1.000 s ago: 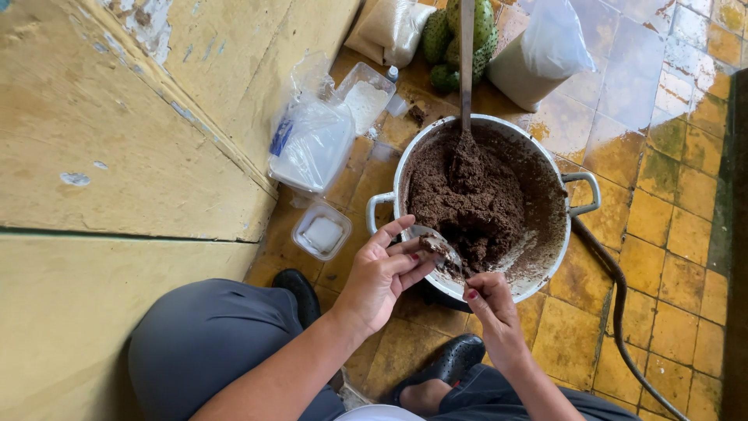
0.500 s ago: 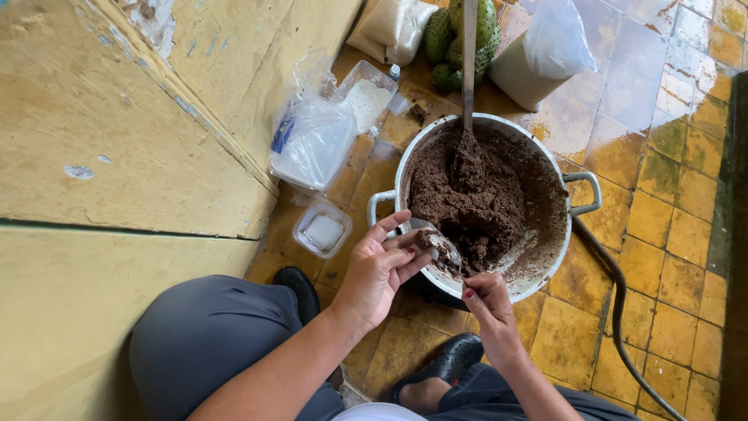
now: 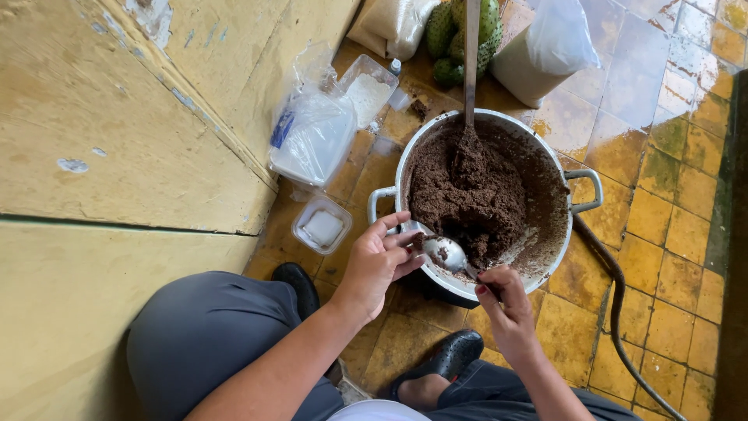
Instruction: Scooping portions of a brown paste from a pot and wrapping them in small plastic sheets.
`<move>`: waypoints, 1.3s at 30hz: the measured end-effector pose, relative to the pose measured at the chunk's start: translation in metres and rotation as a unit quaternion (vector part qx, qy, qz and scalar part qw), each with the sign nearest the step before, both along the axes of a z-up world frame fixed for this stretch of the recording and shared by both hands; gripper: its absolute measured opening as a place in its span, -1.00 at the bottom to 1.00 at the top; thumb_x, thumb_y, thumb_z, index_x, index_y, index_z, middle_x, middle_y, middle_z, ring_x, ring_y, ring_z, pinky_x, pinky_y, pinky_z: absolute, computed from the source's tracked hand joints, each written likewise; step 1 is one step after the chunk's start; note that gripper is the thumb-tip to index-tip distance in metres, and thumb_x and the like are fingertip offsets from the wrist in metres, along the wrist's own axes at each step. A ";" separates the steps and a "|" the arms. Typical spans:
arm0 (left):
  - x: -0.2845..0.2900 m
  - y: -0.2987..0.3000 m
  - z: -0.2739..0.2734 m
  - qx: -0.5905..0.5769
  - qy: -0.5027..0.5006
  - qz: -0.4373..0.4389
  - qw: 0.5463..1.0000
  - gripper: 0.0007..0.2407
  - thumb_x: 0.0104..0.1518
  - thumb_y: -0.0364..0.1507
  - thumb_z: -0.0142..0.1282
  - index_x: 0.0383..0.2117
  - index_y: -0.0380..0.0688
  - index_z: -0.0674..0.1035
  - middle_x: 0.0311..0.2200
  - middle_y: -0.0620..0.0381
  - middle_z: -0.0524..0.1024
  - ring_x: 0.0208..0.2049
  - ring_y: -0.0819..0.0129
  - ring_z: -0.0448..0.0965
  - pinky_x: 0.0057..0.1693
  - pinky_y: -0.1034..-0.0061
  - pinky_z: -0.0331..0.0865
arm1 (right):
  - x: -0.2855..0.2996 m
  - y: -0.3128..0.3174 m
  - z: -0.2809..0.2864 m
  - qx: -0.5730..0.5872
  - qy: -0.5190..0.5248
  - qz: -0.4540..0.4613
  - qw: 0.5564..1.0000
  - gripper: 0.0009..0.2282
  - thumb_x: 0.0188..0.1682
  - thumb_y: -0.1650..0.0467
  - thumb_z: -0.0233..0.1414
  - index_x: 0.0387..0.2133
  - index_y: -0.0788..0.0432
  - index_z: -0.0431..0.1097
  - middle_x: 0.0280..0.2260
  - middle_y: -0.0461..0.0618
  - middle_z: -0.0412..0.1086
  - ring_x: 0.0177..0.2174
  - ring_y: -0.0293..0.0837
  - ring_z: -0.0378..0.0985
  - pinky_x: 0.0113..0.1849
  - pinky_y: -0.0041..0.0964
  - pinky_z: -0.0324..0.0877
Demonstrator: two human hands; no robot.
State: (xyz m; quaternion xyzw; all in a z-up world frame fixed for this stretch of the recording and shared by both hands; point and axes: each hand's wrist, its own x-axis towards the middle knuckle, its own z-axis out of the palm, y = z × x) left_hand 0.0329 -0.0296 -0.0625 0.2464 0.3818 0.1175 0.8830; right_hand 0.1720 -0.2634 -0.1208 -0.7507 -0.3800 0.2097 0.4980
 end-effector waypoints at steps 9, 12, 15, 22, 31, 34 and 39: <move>-0.001 0.004 0.021 -0.025 -0.005 0.003 1.000 -0.53 0.07 -0.77 -0.11 0.17 -0.18 0.46 0.03 -0.19 0.56 -0.06 0.14 0.61 0.07 0.32 0.59 | 0.006 -0.005 -0.016 0.011 0.047 -0.015 0.999 -0.96 0.12 0.47 -0.01 -0.21 0.12 0.34 -0.35 -0.13 0.22 -0.40 -0.28 0.17 -0.33 -0.40 0.14; -0.001 0.003 0.015 -0.007 -0.021 0.002 1.000 -0.53 0.08 -0.74 -0.09 0.18 -0.17 0.45 0.06 -0.21 0.55 0.01 0.15 0.60 0.10 0.31 0.59 | 0.003 0.000 -0.003 0.005 0.104 -0.046 0.993 -0.94 0.10 0.51 -0.02 -0.24 0.12 0.36 -0.44 -0.15 0.19 -0.42 -0.29 0.13 -0.35 -0.41 0.10; -0.001 0.003 0.014 0.018 -0.017 -0.006 1.000 -0.51 0.08 -0.76 -0.13 0.18 -0.14 0.46 0.04 -0.19 0.61 -0.08 0.13 0.68 0.04 0.37 0.59 | 0.008 -0.003 0.000 0.030 0.141 -0.069 0.987 -0.93 0.10 0.48 0.00 -0.18 0.15 0.36 -0.36 -0.10 0.26 -0.35 -0.26 0.25 -0.29 -0.42 0.22; 0.000 -0.003 0.004 0.059 -0.024 -0.023 0.998 -0.50 0.11 -0.75 -0.12 0.23 -0.14 0.43 0.04 -0.21 0.61 -0.07 0.17 0.67 0.06 0.35 0.60 | 0.009 -0.003 0.001 0.023 0.085 -0.039 0.995 -0.93 0.11 0.51 -0.02 -0.20 0.12 0.35 -0.37 -0.14 0.21 -0.41 -0.29 0.13 -0.35 -0.42 0.11; 0.000 0.001 0.013 0.028 -0.027 -0.009 0.999 -0.50 0.05 -0.77 -0.14 0.18 -0.17 0.44 0.03 -0.20 0.61 0.01 0.16 0.63 0.05 0.34 0.61 | 0.010 -0.003 0.001 0.015 0.085 -0.058 0.995 -0.92 0.09 0.52 -0.01 -0.21 0.14 0.37 -0.42 -0.13 0.22 -0.41 -0.28 0.15 -0.36 -0.39 0.11; 0.000 0.003 0.013 0.006 -0.034 0.001 0.999 -0.49 0.06 -0.76 -0.14 0.20 -0.16 0.43 0.04 -0.26 0.58 0.00 0.15 0.61 0.08 0.31 0.60 | 0.010 -0.005 0.006 0.021 0.105 -0.060 0.992 -0.91 0.10 0.51 -0.01 -0.18 0.12 0.36 -0.36 -0.13 0.24 -0.38 -0.28 0.18 -0.32 -0.41 0.15; -0.001 0.005 0.017 -0.023 -0.018 0.009 1.000 -0.49 0.07 -0.77 -0.14 0.20 -0.13 0.44 -0.01 -0.17 0.60 -0.12 0.20 0.63 0.00 0.40 0.58 | 0.011 -0.004 0.006 -0.017 0.050 -0.046 0.998 -0.93 0.09 0.52 0.02 -0.21 0.13 0.37 -0.32 -0.10 0.29 -0.38 -0.26 0.28 -0.32 -0.40 0.21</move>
